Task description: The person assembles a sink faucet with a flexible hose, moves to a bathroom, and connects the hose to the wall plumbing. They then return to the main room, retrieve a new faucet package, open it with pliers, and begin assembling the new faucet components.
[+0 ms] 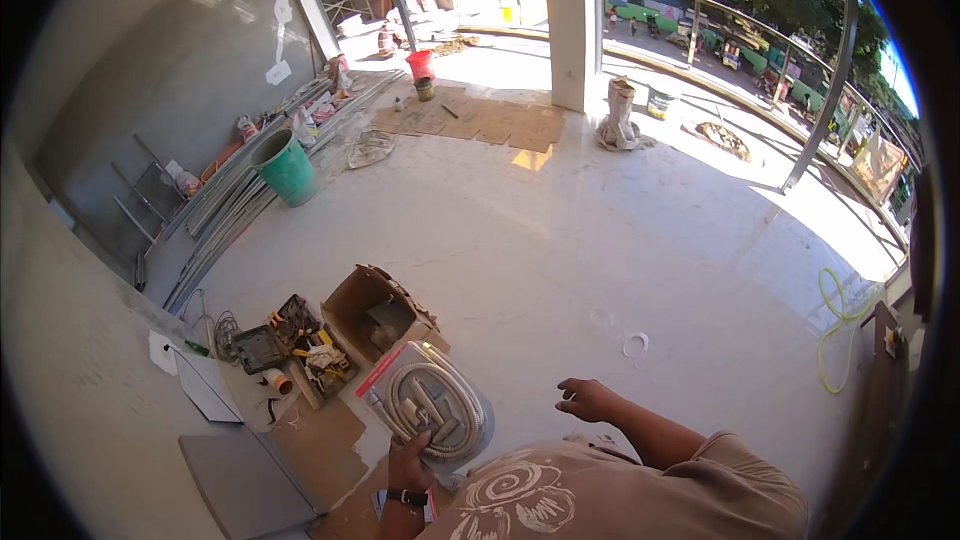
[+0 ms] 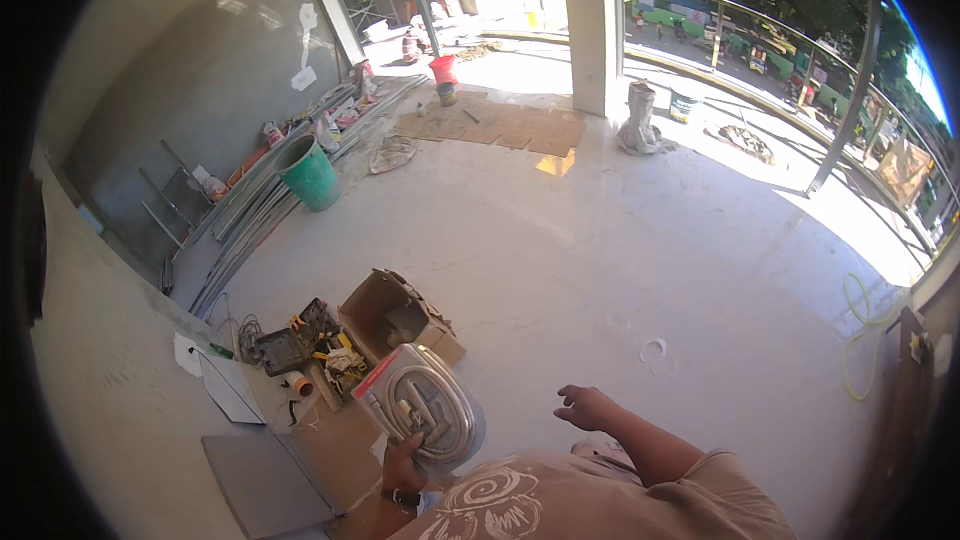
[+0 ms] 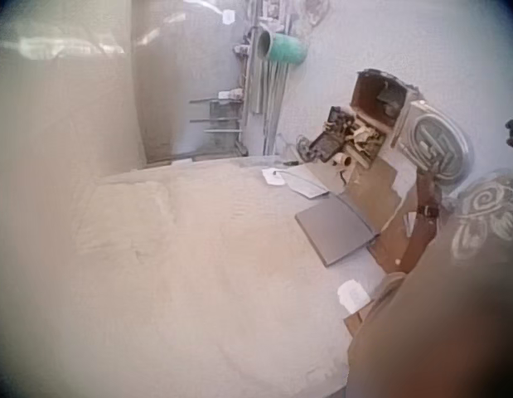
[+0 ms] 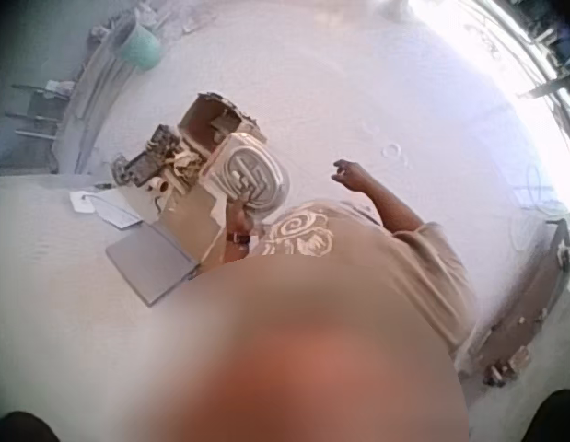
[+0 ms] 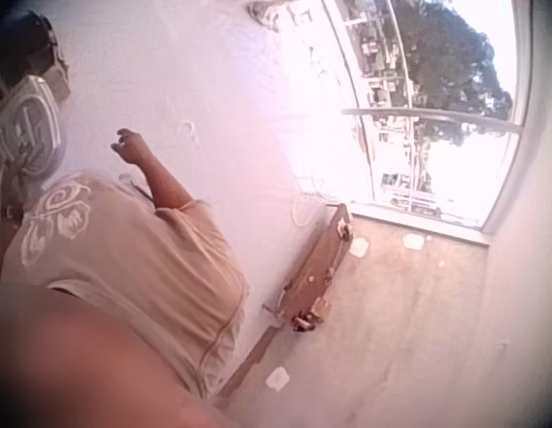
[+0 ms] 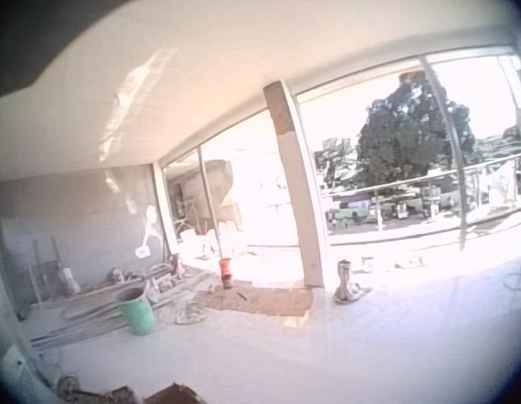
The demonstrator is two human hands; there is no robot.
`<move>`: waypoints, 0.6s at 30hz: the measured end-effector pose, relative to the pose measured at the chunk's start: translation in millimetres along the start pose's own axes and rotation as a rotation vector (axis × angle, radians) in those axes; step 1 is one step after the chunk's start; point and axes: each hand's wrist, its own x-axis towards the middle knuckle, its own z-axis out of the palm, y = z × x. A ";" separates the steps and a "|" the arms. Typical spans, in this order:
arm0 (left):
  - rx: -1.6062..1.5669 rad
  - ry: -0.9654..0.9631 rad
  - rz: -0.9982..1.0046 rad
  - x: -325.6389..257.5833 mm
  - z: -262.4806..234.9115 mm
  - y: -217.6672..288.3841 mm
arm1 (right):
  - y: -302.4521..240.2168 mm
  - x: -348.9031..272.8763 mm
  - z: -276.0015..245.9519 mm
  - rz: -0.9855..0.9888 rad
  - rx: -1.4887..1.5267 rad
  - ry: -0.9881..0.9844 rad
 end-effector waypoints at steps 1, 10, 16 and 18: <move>0.010 -0.060 -0.006 10.4 36.9 -28.5 | 15.2 -25.1 -31.7 0.004 0.064 0.027; 0.184 -0.587 -0.412 75.9 343.7 -238.6 | 109.2 -217.7 -247.2 -0.028 0.230 0.703; 0.172 -0.766 -0.692 82.4 511.8 -361.7 | 195.2 -285.3 -320.3 0.244 0.171 1.024; 0.208 -0.838 -0.777 89.7 555.6 -397.6 | 220.0 -302.5 -348.2 0.327 0.106 1.070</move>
